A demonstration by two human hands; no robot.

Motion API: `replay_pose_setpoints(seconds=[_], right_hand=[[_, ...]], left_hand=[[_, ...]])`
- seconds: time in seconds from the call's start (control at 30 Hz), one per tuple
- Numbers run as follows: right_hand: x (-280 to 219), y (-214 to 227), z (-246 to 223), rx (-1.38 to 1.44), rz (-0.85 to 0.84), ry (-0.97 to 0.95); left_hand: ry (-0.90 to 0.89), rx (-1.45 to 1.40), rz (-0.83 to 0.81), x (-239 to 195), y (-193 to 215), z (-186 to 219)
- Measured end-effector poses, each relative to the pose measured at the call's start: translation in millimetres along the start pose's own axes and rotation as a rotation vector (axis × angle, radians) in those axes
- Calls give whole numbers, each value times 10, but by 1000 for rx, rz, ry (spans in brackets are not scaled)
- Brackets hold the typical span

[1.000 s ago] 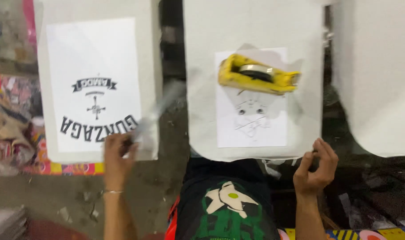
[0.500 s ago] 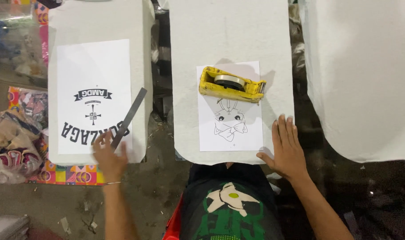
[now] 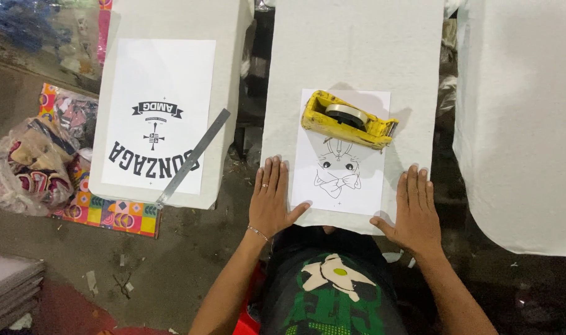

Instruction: The person uses a metal ruler and a utility knife to trim the edges of a white paper sheet featuring a cartoon rabbit drawing. They repeatedly reposition the ruler and cut along its edge to straighten the paper's borders.

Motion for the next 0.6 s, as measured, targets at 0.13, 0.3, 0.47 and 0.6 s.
replay_pose_setpoints(seconds=[0.13,0.3,0.47,0.6], right_hand=[[-12,-31,23,4,-21,-18],[-2,-33,46,-28,-23,-16],[5,-93,131,134,-153,-80],[140,-59,208,202,-172,-149]], left_hand=[[-3,-8,-39,6,-28,-1],[11,-60,-52,17,-43,-30],[130,-230,19,84,40,12],[168,-258,45,144,-58,79]])
Point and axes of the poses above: each hand's wrist, its own x-axis towards the middle knuckle, its own y-axis out of the back of the hand, z = x × y, the point moved 10 cm from there along x, towards the middle knuckle, and after that the axes turned 12 degrees about -x, right-handed, at the moved point
